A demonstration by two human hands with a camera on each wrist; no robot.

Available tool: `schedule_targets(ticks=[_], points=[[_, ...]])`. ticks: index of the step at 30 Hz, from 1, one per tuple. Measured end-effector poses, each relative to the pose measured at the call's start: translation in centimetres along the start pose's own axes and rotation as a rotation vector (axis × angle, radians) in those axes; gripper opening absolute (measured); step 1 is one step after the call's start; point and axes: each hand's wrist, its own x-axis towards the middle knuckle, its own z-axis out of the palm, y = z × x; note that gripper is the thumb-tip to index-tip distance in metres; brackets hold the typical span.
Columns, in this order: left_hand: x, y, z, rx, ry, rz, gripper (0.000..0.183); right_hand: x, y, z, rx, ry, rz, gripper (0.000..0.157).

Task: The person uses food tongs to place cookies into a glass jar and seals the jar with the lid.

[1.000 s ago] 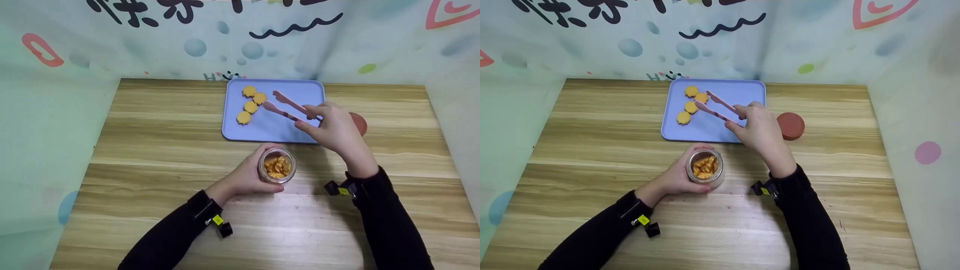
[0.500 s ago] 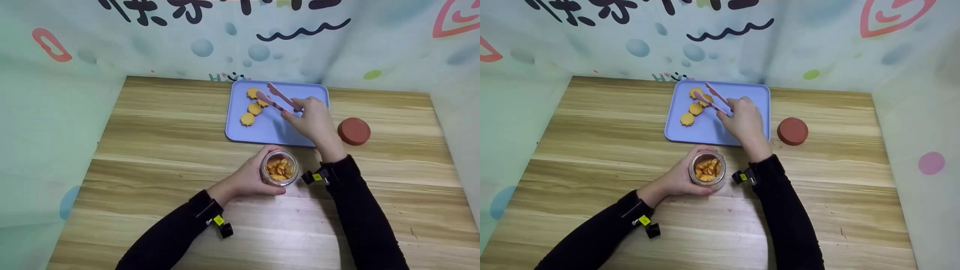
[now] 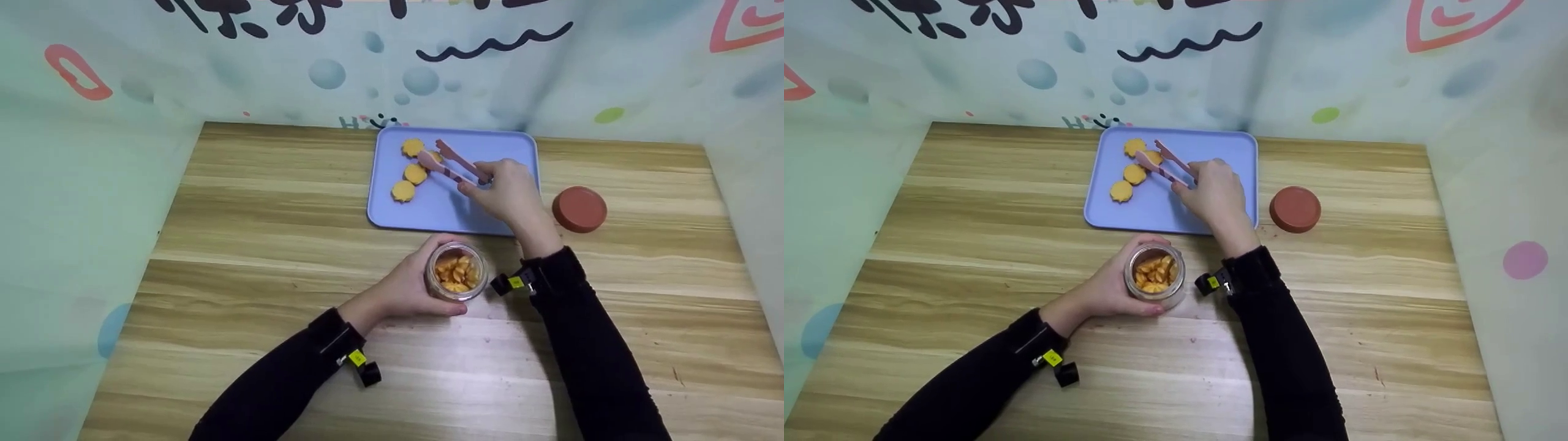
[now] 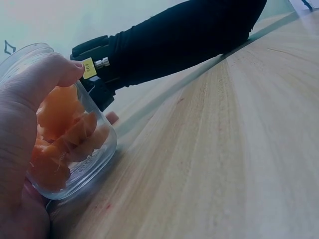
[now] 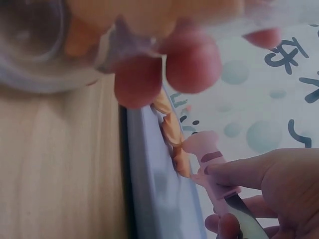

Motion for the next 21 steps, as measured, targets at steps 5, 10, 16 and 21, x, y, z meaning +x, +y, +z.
schedule_targets(ticks=[5,10,16,21], points=[[0.01,0.19,-0.01,-0.011,-0.001,-0.004,0.1,0.04,0.2,-0.01,-0.01,-0.022,0.006,0.046],[-0.03,0.35,0.0,-0.035,-0.002,-0.022,0.102,-0.01,0.18,0.12,-0.012,-0.037,0.028,0.048],[0.08,0.35,0.0,0.005,0.005,0.0,0.1,-0.01,0.11,0.07,0.0,-0.053,0.031,0.041],[0.02,0.1,0.03,0.014,0.008,0.01,0.098,-0.08,-0.07,-0.11,0.0,-0.072,0.031,0.037]])
